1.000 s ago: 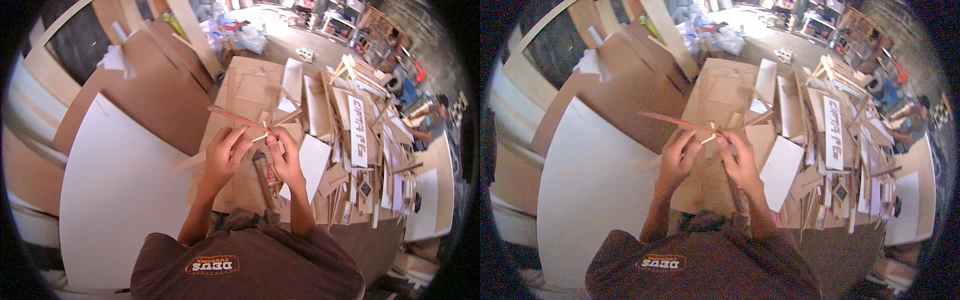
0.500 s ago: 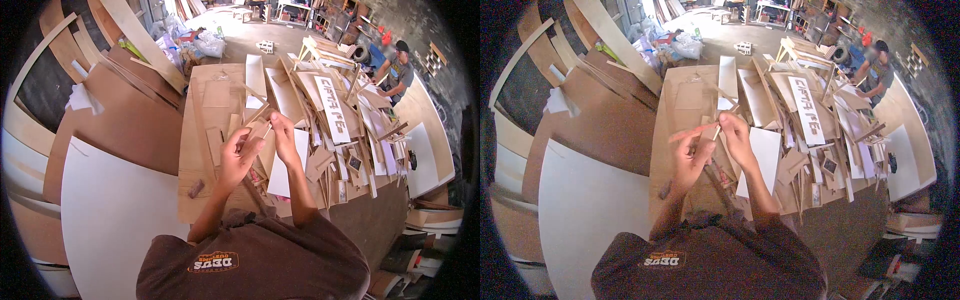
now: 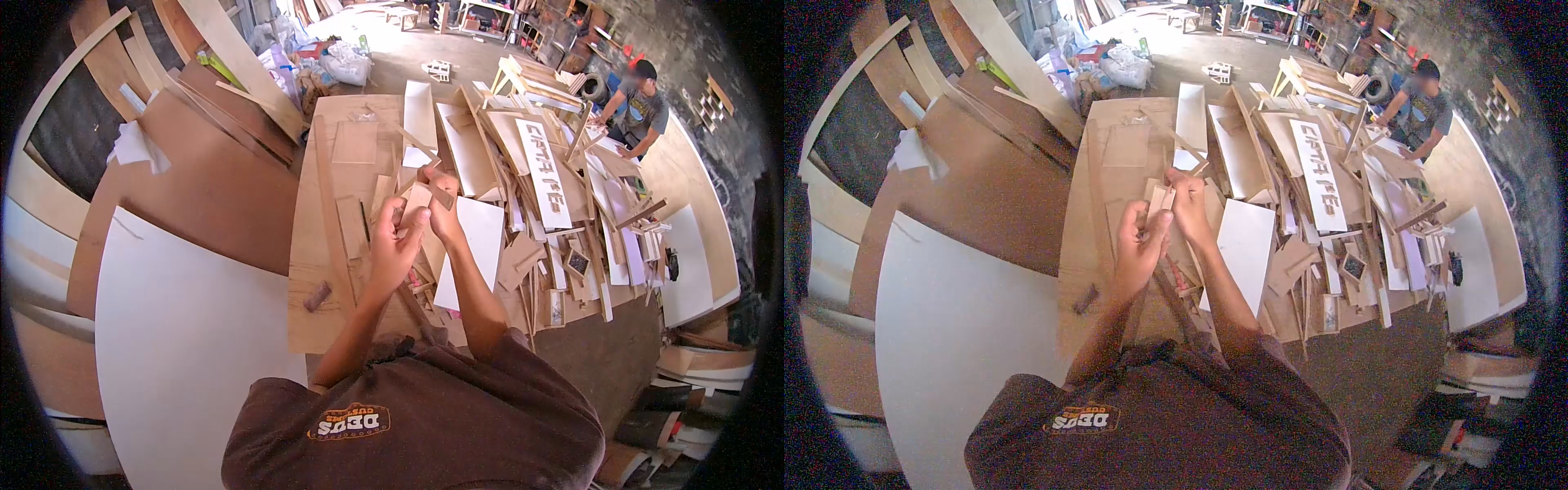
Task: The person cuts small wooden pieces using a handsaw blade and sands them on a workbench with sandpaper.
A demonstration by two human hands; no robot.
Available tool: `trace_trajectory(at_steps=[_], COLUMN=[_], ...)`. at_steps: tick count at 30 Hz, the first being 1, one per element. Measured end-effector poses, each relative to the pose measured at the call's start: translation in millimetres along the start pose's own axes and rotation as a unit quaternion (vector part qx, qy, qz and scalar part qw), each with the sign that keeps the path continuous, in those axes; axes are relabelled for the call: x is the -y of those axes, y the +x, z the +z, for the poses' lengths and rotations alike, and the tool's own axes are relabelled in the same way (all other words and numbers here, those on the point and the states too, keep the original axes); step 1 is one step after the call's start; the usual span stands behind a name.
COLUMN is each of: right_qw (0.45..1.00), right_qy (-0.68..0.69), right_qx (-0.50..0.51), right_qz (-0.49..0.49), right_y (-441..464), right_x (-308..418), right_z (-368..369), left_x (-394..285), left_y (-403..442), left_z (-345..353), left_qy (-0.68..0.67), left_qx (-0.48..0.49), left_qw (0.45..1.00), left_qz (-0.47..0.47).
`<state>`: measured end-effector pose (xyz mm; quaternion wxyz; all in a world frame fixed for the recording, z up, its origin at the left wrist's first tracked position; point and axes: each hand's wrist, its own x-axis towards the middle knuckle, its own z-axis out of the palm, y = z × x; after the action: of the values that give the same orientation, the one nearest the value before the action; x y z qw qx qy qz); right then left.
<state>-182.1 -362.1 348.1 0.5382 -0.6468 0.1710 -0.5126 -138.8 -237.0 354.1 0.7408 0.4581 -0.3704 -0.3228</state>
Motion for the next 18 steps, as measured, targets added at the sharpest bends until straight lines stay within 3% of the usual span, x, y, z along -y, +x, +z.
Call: trace_trajectory(at_steps=[6, 9, 12, 18], right_qw=[0.999, 0.999, 0.999, 0.999], right_qy=[-0.013, 0.011, 0.011, -0.008], right_qx=[-0.044, -0.003, 0.027, -0.018], right_qz=[-0.004, 0.037, 0.022, -0.049], right_y=[-3.7, -0.2, 2.7, 6.1], right_x=[-26.2, -15.5, -12.0, -1.6], right_z=[-5.7, -7.3, -7.3, -0.2], left_x=[23.2, 25.0, 18.7, 18.5], left_y=[-1.5, -1.1, -0.7, 1.5], left_z=[-2.9, -2.8, -2.9, -2.0], left_qy=[0.013, 0.016, 0.006, 0.011], left_qx=[-0.018, -0.028, -0.030, -0.033], left_qw=[1.000, 0.999, 0.999, 0.999], left_qz=[-0.002, 0.014, 0.012, 0.012])
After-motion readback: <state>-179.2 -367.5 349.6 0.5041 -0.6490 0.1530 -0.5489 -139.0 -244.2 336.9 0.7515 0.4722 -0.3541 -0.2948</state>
